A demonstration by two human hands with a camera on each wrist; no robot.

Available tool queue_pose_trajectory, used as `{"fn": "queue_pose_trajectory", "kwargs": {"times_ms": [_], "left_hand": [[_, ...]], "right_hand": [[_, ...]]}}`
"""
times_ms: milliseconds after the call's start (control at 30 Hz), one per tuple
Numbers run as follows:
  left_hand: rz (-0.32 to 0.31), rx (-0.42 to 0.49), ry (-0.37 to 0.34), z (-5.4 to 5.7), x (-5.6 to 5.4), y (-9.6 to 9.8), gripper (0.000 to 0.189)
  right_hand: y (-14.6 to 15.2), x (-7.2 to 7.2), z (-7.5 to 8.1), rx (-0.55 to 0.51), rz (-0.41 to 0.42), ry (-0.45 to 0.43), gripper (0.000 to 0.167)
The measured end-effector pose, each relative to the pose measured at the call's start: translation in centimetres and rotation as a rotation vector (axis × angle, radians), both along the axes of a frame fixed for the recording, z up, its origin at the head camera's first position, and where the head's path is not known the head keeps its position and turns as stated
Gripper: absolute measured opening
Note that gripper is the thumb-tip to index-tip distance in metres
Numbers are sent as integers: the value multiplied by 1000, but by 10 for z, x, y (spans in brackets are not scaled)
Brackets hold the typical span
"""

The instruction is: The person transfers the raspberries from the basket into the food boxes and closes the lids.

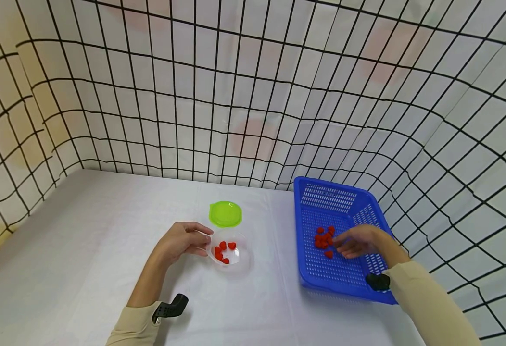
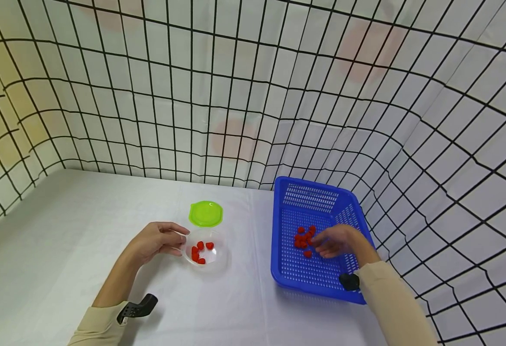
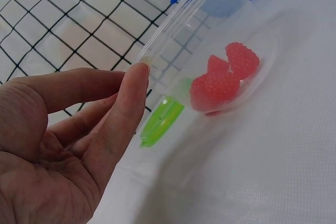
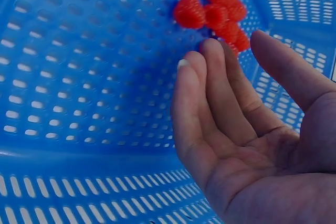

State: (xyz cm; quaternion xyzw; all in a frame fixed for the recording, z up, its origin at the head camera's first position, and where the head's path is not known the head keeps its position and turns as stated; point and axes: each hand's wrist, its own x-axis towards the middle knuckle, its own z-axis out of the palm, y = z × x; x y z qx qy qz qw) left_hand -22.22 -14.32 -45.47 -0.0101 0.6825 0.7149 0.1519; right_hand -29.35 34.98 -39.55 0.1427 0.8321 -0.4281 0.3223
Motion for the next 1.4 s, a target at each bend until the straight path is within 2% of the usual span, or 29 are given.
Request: {"fn": "queue_pose_trajectory", "kwargs": {"times_ms": [300, 500, 933, 1400], "left_hand": [[15, -7, -18, 0, 1, 0, 30], [3, 0, -3, 2, 1, 1, 32], [4, 2, -5, 2, 0, -1, 32], [5, -5, -8, 1, 0, -1, 31]], "right_hand": [[0, -2, -9, 43, 25, -55, 38], [-4, -2, -13, 50, 32, -81, 35], [-8, -1, -18, 29, 8, -79, 24], [-3, -4, -16, 12, 4, -78, 22]]}}
